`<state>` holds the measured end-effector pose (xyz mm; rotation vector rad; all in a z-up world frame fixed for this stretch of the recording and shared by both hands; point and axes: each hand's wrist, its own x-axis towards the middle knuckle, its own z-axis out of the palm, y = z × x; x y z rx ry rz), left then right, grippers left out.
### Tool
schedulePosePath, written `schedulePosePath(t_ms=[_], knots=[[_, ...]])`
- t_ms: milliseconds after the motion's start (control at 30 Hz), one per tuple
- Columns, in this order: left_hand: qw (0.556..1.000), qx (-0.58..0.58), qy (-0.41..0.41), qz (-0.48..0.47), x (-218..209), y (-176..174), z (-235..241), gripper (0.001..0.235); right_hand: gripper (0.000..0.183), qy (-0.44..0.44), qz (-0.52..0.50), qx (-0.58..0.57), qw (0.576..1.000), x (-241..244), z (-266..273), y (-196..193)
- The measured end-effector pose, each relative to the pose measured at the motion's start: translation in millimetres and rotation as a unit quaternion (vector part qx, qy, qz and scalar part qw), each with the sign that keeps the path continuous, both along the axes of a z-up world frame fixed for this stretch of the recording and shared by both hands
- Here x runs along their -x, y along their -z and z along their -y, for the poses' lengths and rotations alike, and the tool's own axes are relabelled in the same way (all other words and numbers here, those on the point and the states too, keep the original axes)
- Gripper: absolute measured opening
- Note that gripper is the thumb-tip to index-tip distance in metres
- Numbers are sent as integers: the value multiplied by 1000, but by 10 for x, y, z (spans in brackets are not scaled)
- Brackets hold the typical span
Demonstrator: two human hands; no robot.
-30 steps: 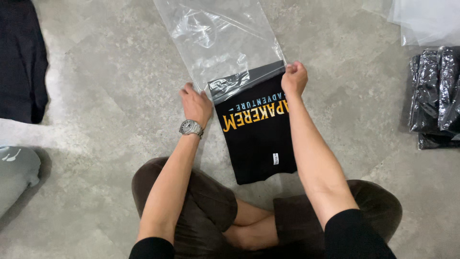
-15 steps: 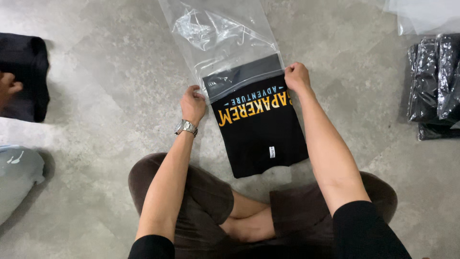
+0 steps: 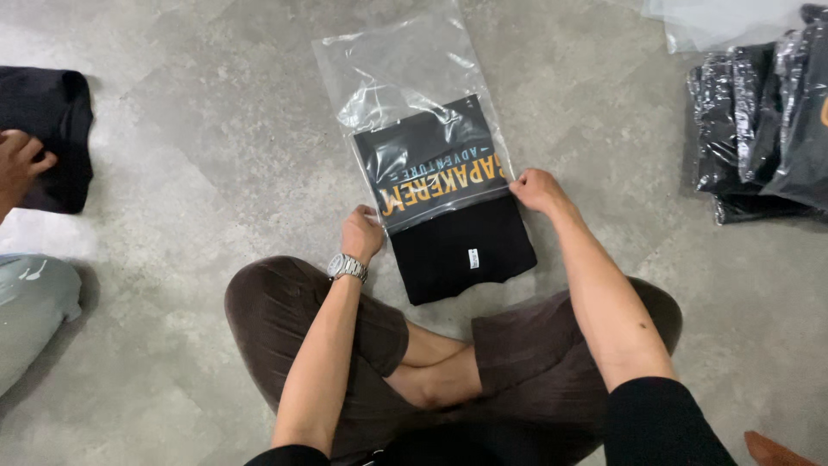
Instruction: The person sits on the floor and repeatedly folds black t-shirts, places them into clear plastic bags, and seals the bags. The person then stacks the packaged shirts to the side and repeats the process with additional shirts.
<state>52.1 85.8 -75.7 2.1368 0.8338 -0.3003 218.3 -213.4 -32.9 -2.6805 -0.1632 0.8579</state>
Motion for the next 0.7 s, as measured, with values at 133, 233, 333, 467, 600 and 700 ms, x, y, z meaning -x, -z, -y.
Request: schedulePosePath(t_ms=[133,233,333,467,600,700], knots=[[996,-46,62,-42,313,461,98,20,44,-36,-54,84,994,327,56,-198],[985,-51,137,-94,482,708,181,23,54,-90,-124,158,976,560,109,-445],[966,-38,212,-143,689,401,336,28,35,-36,-199,175,963,704,420,-40],[950,-32,262,-169,663,-17,400,34,34,182,-163,7,970,586,681,459],[952,-33,254,-168,677,-233,416,38,25,142,-68,-7,987,661,546,300],[953,-38,249,-167,694,-191,404,40,21,83,-29,40,995,596,675,655]])
